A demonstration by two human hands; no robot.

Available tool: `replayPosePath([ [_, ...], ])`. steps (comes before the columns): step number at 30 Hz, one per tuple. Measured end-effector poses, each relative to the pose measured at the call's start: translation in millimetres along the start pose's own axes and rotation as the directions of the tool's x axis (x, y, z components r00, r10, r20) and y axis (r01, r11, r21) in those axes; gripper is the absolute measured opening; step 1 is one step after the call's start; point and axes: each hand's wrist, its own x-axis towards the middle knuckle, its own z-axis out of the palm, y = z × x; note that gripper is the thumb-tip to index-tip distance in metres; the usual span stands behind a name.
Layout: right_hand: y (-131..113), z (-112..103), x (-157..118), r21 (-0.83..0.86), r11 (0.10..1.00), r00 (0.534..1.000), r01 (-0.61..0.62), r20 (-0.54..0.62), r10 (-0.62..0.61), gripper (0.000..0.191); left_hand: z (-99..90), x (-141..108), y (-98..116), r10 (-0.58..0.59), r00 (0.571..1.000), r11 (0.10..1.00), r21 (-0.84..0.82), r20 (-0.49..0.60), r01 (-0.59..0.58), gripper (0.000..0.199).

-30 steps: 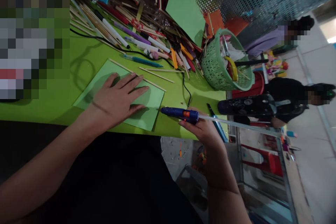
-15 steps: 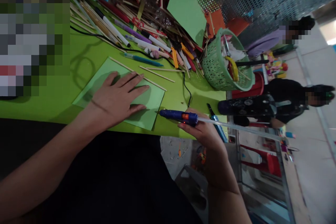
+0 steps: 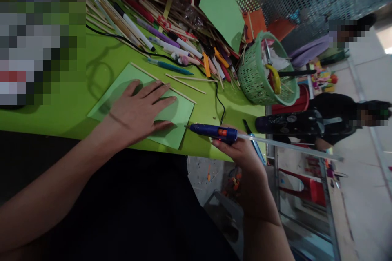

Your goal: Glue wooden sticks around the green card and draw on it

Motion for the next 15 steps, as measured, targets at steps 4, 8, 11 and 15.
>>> replayPosePath([
  [4,10.1,3.9,-4.9,0.097,0.994,0.997,-0.059,-0.035,0.063,0.032,-0.1,0.2,-0.2,-0.004,1.0,1.0,-0.028,0.011,0.004,0.061],
  [8,7.9,2.0,-4.1,0.119,0.992,0.999,-0.039,-0.012,0.041,0.028,0.9,0.2,-0.2,-0.006,1.0,0.999,-0.033,-0.007,0.006,0.061],
  [11,0.7,-1.7,-0.1,0.103,0.995,1.0,0.017,0.012,-0.019,0.024,0.3,0.1,0.1,-0.006,1.0,1.0,-0.021,0.008,0.006,0.06],
  [15,-4.6,-3.2,3.0,0.087,0.996,0.999,0.035,0.003,-0.035,0.021,-0.9,0.6,0.9,-0.018,0.998,0.999,-0.033,0.052,0.02,0.059],
])
